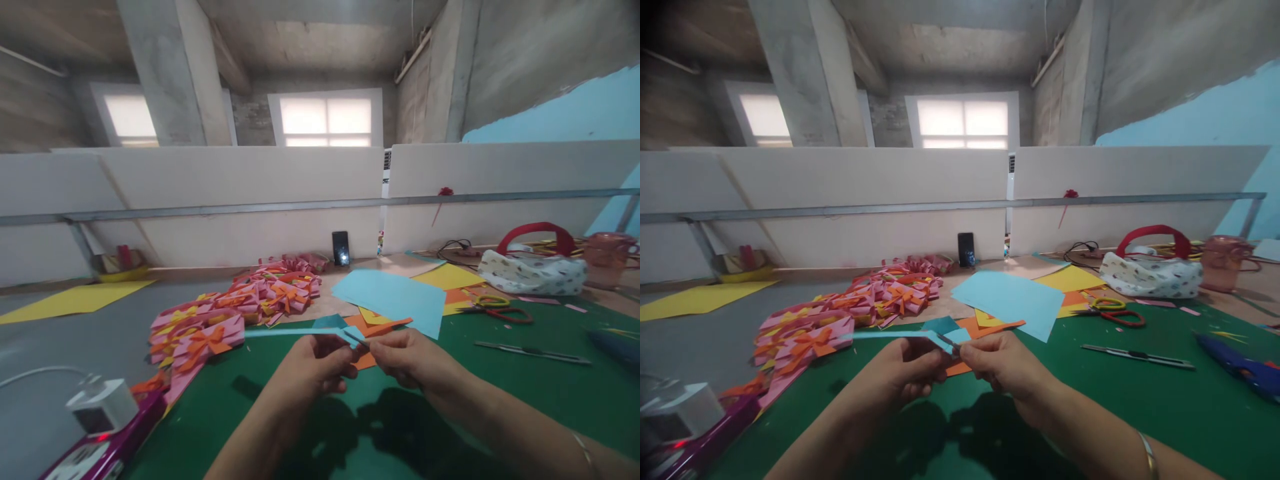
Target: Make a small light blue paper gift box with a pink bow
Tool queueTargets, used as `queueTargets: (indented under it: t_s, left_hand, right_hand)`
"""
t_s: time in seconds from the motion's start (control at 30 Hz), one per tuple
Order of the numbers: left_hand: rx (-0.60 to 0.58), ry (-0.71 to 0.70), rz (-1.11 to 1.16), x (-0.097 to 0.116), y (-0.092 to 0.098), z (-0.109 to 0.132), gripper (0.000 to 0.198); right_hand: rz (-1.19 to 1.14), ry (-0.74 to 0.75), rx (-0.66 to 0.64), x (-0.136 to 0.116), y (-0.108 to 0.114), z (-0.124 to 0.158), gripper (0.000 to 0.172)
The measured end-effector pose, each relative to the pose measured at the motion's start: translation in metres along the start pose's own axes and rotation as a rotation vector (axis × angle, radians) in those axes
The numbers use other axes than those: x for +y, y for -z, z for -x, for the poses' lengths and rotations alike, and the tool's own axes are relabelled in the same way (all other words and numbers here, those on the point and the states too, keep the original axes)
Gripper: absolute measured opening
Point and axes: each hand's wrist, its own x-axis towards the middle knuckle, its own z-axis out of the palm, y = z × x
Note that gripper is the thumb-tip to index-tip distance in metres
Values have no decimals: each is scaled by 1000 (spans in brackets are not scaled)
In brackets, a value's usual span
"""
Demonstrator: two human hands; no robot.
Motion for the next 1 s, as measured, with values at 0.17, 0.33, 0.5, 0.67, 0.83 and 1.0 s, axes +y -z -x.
queueTargets:
  t_s: [0.17,0.33,0.5,0.67,0.83,1.0]
  left_hand:
    - [-42,40,-46,-2,-5,0,22]
    - [282,-122,-252,4,11,-2,32]
    - [647,-284,-1092,0,44,-14,31]
    - [449,-147,-1311,-18,53,-27,23]
    - [413,-173,-1143,-20,52,-26,8]
    - [301,-428,-1090,-11,44,-21,11]
  right_hand:
    - [12,30,-7,-3,2,0,33]
    - [-80,-17,117,-1,9,-10,46]
    - [-144,15,189,0,9,-12,47]
    - [-1,25,288,2,7,-14,38]
    - [70,52,280,2,11,-16,26]
    - [387,343,365,-9,24,-15,15]
